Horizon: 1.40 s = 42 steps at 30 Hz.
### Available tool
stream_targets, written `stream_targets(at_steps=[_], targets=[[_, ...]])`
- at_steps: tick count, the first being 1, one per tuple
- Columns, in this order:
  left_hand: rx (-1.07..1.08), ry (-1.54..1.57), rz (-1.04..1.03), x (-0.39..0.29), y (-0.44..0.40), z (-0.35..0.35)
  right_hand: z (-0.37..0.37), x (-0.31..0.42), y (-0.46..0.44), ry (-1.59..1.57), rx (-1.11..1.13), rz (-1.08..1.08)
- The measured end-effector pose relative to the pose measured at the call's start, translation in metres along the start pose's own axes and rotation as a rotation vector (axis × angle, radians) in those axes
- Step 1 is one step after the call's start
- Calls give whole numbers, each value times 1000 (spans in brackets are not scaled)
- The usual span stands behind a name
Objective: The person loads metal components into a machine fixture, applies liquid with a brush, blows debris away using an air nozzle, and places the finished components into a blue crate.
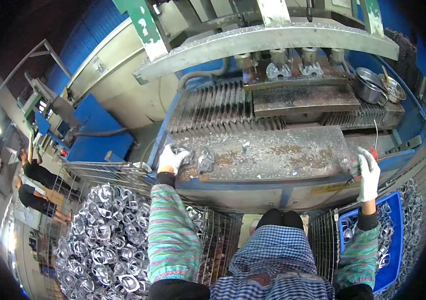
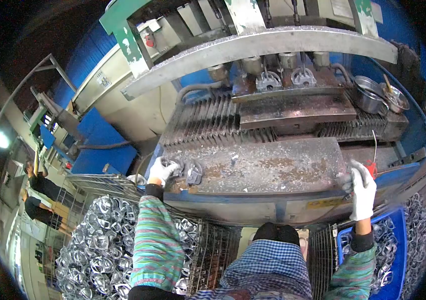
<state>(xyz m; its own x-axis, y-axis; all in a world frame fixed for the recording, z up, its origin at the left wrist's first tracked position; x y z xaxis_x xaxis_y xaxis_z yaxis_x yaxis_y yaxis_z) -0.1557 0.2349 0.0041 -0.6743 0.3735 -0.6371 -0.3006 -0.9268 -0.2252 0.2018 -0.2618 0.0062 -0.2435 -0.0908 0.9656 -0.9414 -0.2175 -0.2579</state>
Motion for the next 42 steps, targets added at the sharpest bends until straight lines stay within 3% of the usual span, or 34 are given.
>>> stream_targets(at_steps=[2, 4, 8, 14, 16, 17, 20, 23, 27, 28, 32, 34, 35, 36, 38, 39, 42], targets=[[-29, -472, -144, 4, 2, -8, 9, 0, 1, 15, -26, -20], [-215, -736, -252, -16, 20, -2, 17, -1, 0, 12, -31, 3], [-172, -741, -227, -41, 28, 7, 27, 0, 1, 48, -71, 11], [86, -612, -95, -40, 20, 16, 28, -1, 3, 27, -63, -46], [115, -530, -155, -61, 32, 20, 27, -9, 2, 27, -63, -30], [1, -488, -303, -73, 42, 21, 26, -11, 1, 28, -68, -15], [103, -323, -702, -117, 95, 8, 21, -6, 4, 21, -58, 3], [-40, -316, -676, -109, 96, -8, 20, -5, 3, 25, -39, -14], [53, -102, -776, -104, 78, -23, 20, -6, 2, 42, -35, -16], [54, -97, -780, -109, 75, -22, 22, -6, 2, 36, -36, -7], [49, 104, -329, -105, 50, -15, 33, -8, 2, 79, -129, 3], [60, 251, -385, -89, 31, -21, 42, -1, 4, 246, -232, 192], [147, 207, -283, -87, 31, -23, 49, -1, 5, 321, -291, 324], [224, 254, -232, -66, 22, -39, 57, -14, 3, 339, -350, 326], [97, -19, -361, -40, 5, -51, 65, -27, 2, 545, -467, 361], [58, -73, -277, -50, 13, -45, 66, -42, -3, 552, -473, 344], [-58, -180, -356, -47, 15, -51, 71, -84, -17, 491, -569, 215]])
Point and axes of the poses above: each hand's wrist, its own y-axis away from the middle knuckle, its own z-axis out of the back of the hand, x = y × z, the point moved 6 cm from there along -y, towards the middle knuckle, and after that the axes turned 8 degrees about -x, right-handed, at the moved point
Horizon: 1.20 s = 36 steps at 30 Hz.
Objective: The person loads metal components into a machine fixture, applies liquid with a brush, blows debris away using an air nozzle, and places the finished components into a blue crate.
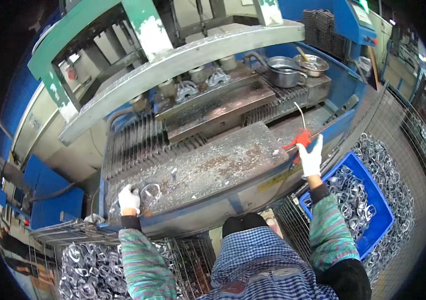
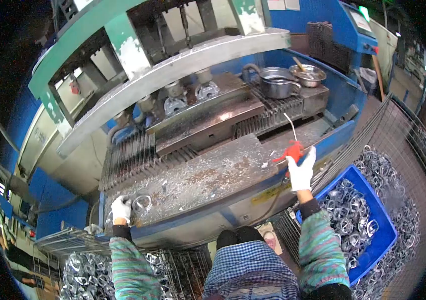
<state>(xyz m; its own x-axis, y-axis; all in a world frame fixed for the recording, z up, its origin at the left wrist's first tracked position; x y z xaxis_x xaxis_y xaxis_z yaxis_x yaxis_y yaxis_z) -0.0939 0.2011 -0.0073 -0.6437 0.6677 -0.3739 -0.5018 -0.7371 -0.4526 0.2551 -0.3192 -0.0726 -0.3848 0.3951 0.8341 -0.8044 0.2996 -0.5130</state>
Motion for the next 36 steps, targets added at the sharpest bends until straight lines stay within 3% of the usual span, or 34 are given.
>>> stream_targets(at_steps=[4, 6, 8, 11, 12, 15, 16, 18, 20, 22, 23, 28, 31, 36], targets=[[-73, -20, -52, -11, 7, 14, -22, -33, -13, 186, -12, -44], [-141, 5, -73, -25, 16, 28, -29, -43, -10, 334, 78, -245], [-151, 260, 52, -44, 31, 47, -29, -38, -8, 271, 63, -178], [-168, 322, 72, -68, 52, 69, -20, -4, -4, 322, -51, 109], [-179, 352, 73, -72, 58, 73, -21, 9, -7, 311, -58, 114], [-216, 421, 89, -76, 69, 80, -20, 80, -8, -506, 114, -10], [-222, 433, 78, -84, 73, 85, -24, 92, -13, -318, 141, 129], [-222, 460, 59, -93, 78, 89, -40, 112, -23, -286, 353, -84], [-227, 493, 39, -102, 82, 92, -67, 100, -35, -168, 290, 62], [-220, 469, 36, -106, 88, 95, -75, 121, -36, -12, 399, -50], [-225, 494, 49, -107, 91, 98, -80, 132, -34, 28, 361, 40], [-230, 558, 110, -99, 99, 104, -115, 192, 5, 34, 526, 146], [-243, 573, 131, -85, 104, 102, -138, 229, 42, 39, 757, 136], [-286, 463, 36, -98, 111, 117, -171, 274, 92, 19, 937, 206]])
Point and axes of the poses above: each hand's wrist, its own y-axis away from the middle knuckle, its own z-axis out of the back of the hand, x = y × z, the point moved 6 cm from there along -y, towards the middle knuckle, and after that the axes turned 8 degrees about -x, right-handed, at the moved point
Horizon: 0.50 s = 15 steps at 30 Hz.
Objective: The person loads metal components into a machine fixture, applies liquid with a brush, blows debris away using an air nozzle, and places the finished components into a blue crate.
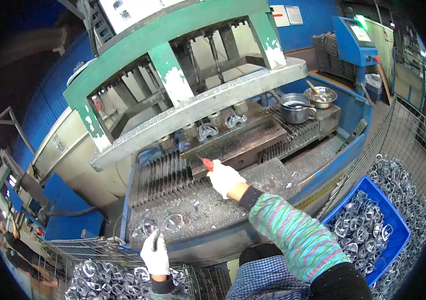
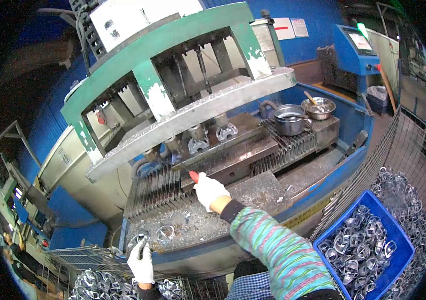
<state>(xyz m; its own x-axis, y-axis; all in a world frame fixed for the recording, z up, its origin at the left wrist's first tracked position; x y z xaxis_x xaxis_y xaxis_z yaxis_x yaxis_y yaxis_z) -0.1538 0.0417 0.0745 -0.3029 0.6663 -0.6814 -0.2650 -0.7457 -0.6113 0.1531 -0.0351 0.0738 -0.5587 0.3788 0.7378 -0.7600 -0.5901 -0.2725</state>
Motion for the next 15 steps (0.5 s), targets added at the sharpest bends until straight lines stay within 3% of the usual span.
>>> stream_targets(at_steps=[4, 12, 15], targets=[[-31, 96, 45, 19, 5, 8, 7, -7, -8, 19, -64, -27], [-104, 59, 129, 37, 12, 15, 114, -100, -19, 169, -396, -206], [-97, 78, 140, 36, 12, 8, 119, -92, -23, 200, -371, -177]])
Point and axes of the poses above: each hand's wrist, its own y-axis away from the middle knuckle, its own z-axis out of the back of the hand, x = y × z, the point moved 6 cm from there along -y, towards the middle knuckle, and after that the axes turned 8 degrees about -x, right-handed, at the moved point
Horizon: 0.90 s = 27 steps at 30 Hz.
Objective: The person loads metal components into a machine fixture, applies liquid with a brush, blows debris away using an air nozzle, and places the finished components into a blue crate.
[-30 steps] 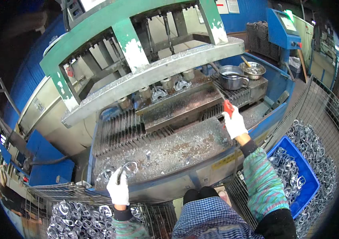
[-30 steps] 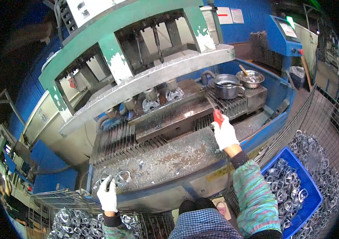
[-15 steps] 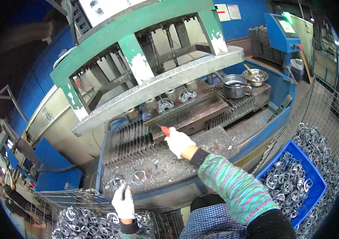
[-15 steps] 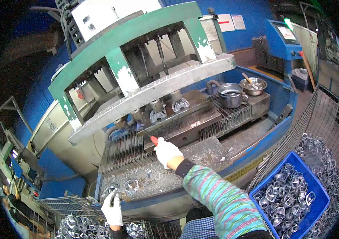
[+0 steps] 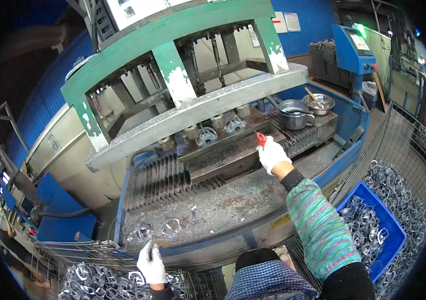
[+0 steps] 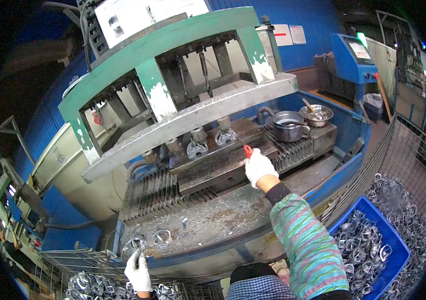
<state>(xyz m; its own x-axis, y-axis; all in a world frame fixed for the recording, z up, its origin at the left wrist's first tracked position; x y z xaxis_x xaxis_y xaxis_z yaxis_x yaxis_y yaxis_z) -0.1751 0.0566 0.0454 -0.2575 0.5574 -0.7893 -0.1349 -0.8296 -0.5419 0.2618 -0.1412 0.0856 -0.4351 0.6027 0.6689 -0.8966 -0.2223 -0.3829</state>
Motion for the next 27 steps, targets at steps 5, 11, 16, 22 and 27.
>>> stream_targets(at_steps=[5, 11, 16, 22, 27], targets=[[16, -10, -51, -11, 4, 1, -16, 19, -9, 1, 29, 32], [-29, -44, -49, -4, 4, 10, -40, 65, 21, -50, 125, 127], [-11, -32, -87, -7, 5, 9, -61, 98, 30, -88, 214, 219], [-73, -80, -16, 17, 5, 26, -16, 42, -6, 37, 112, 36], [-60, -99, -65, 13, 3, 17, -6, 33, -18, 101, 82, 16]])
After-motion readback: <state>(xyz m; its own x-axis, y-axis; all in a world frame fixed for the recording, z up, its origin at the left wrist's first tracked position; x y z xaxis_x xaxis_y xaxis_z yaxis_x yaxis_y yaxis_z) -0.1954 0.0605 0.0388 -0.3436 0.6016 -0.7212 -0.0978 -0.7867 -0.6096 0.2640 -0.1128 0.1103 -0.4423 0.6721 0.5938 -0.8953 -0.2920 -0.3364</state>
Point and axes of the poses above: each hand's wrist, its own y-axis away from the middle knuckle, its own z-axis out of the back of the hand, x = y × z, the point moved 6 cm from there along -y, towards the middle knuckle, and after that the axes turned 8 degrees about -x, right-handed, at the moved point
